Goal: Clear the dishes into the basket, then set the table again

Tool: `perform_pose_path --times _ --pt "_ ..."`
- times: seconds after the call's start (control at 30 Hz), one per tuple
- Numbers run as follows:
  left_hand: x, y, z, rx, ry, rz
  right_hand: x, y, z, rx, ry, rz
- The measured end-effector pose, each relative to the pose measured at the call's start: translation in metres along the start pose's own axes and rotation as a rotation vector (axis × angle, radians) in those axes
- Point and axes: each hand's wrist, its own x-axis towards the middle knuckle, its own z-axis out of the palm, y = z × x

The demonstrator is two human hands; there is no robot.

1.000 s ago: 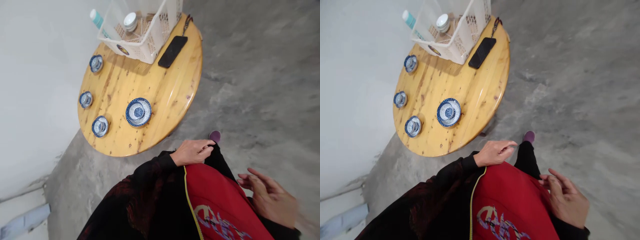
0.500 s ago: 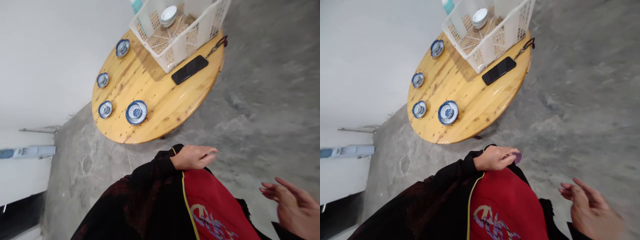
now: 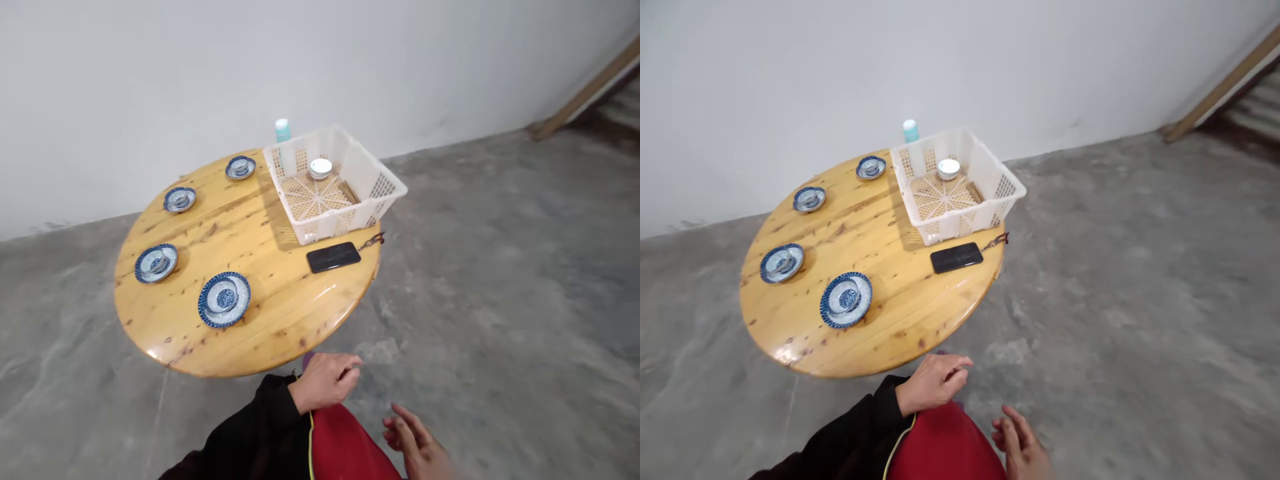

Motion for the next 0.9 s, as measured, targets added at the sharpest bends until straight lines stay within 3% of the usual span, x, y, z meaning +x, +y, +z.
perform_pose_path --times 0.13,0.3,0.43,0.53,0.63,0.73,0.8,0.9 --pt "0.016 -0.019 -0.024 -0.071 0.116 -0.048 0.034 -0.037 0.009 0.024 -0.046 0.002" --pt "0.015 -0.057 -0.043 -0.138 0.242 -0.151 0.077 -0.104 0.01 -0.107 0.017 -0.205" --pt "0.012 -0.099 -0.035 -0.124 0.378 -0.192 0.112 -0.192 -0.002 -0.288 0.084 -0.482" --pt "0.014 -0.136 -0.019 -0.027 0.596 -0.173 0.138 -0.272 -0.002 -0.396 0.171 -0.705" --pt "0.017 -0.164 -0.008 0.042 0.789 -0.148 0.168 -0.345 0.013 -0.514 0.168 -0.851" --pt "0.021 -0.176 -0.003 0.085 0.879 -0.151 0.208 -0.402 0.037 -0.66 0.119 -0.938" --pt "0.022 -0.179 -0.001 0.11 0.905 -0.182 0.241 -0.431 0.057 -0.858 0.079 -0.949" --pt "0.025 -0.181 0.003 0.145 0.922 -0.228 0.298 -0.459 0.09 -1.25 0.011 -0.839"
